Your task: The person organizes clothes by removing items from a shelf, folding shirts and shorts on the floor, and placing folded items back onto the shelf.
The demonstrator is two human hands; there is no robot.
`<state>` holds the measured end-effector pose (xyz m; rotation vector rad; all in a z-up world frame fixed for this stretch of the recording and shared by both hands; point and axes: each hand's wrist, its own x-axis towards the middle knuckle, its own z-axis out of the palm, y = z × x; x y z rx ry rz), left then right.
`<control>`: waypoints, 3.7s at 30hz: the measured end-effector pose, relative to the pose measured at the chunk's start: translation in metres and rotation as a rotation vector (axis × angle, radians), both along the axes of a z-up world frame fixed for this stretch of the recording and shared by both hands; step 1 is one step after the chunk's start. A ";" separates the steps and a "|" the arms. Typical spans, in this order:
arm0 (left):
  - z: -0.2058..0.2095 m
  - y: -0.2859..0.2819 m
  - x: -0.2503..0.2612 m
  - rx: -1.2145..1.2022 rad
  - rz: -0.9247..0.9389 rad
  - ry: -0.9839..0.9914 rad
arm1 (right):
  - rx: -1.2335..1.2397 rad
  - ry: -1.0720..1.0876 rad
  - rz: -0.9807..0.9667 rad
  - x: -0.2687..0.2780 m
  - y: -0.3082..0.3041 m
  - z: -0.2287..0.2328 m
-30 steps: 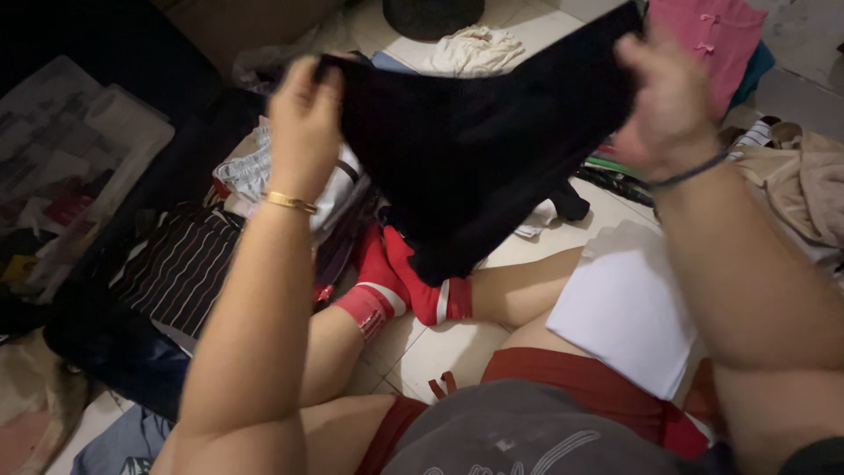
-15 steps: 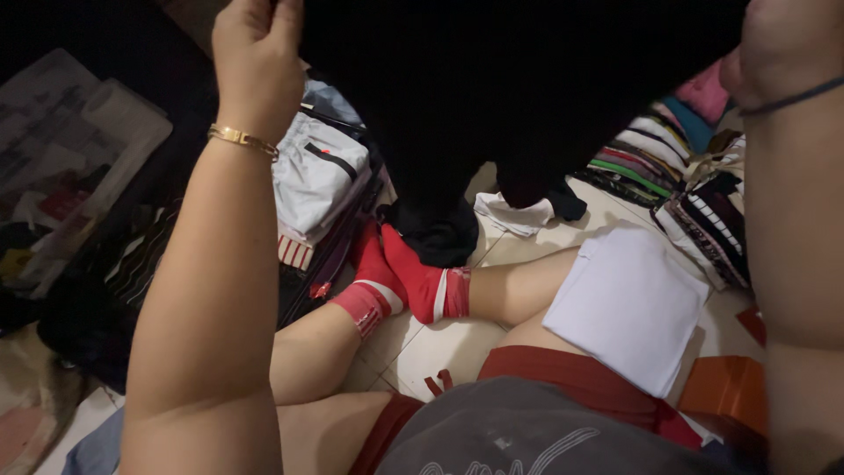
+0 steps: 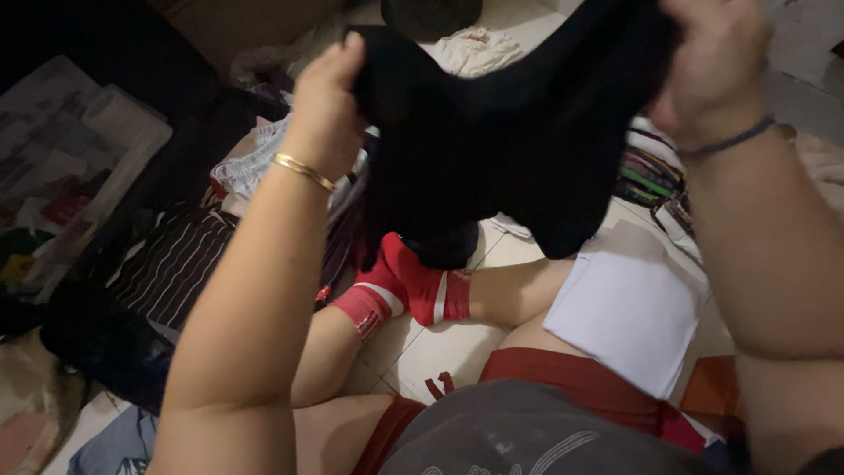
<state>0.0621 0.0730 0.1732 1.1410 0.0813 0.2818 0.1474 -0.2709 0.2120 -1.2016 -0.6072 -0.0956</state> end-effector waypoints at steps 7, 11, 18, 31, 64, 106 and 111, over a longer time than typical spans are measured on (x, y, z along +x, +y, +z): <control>-0.006 -0.073 -0.026 -0.173 -0.428 -0.227 | -0.305 0.206 0.336 -0.072 0.077 -0.017; -0.002 -0.069 -0.039 0.186 -0.295 -0.261 | -0.358 0.204 0.657 -0.081 0.082 -0.008; -0.005 -0.071 -0.052 0.089 -0.365 -0.268 | -0.252 0.140 0.760 -0.076 0.055 0.007; -0.009 -0.007 -0.063 0.352 -0.128 -0.367 | -0.570 0.031 0.617 -0.060 0.078 -0.039; -0.198 -0.057 -0.160 0.912 -1.174 0.394 | -1.384 -0.286 0.842 -0.164 -0.020 -0.170; -0.279 -0.023 -0.051 1.450 -0.709 0.412 | -1.453 0.513 -0.066 0.081 0.177 -0.448; -0.281 -0.016 -0.046 1.385 -0.658 0.433 | -1.522 0.486 0.082 0.091 0.183 -0.456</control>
